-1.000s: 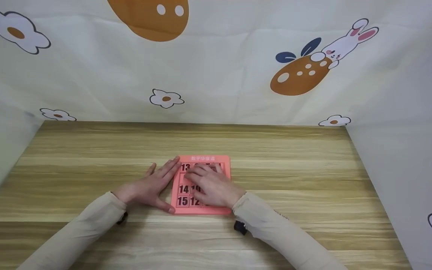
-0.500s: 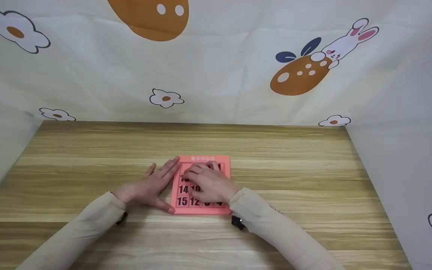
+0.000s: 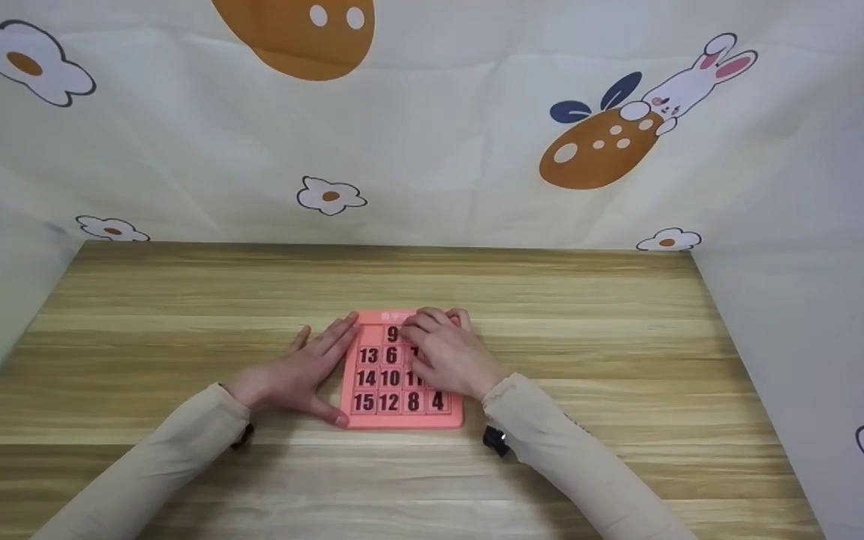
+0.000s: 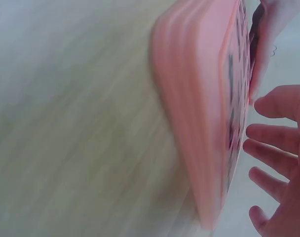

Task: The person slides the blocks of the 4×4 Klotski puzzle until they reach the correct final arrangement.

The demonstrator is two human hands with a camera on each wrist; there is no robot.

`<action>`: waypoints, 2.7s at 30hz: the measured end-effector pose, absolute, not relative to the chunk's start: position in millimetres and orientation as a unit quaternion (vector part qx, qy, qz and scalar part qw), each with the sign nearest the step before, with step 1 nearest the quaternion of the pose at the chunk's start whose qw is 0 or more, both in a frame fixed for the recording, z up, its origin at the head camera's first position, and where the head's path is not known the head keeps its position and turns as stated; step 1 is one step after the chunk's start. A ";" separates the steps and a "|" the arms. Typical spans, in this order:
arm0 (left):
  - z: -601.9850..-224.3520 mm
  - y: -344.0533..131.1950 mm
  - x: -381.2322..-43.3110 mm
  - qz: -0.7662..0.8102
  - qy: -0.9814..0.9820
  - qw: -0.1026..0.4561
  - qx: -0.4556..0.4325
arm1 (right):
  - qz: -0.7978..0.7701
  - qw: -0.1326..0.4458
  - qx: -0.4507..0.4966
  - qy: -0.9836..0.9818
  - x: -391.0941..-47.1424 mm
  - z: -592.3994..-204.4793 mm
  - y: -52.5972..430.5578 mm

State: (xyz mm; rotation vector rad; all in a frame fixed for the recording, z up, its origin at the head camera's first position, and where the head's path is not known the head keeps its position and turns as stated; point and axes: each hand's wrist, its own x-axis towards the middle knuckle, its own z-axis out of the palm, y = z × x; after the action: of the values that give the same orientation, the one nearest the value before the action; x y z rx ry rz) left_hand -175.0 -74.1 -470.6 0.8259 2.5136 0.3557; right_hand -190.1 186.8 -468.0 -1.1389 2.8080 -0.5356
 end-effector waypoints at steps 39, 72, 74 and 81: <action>-473.3 -73.9 -175.4 0.156 0.916 0.231 0.289 | -0.154 -0.018 -0.378 0.913 -191.6 -468.8 207.3; -472.0 -74.9 -174.5 0.163 0.914 0.234 0.289 | -0.176 -0.009 -0.353 0.919 -182.8 -474.3 232.4; -472.1 -75.3 -174.5 0.165 0.913 0.235 0.289 | -0.185 0.021 -0.372 0.909 -181.6 -474.2 230.0; -473.4 -76.5 -174.8 0.161 0.914 0.233 0.291 | -0.178 0.055 -0.382 0.905 -176.8 -475.2 230.8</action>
State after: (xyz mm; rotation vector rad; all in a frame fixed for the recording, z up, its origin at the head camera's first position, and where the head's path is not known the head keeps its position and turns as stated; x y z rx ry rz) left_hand -174.8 -76.5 -473.4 0.7995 2.5104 0.4414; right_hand -176.8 230.8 -475.2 -1.1583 2.7485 -0.5414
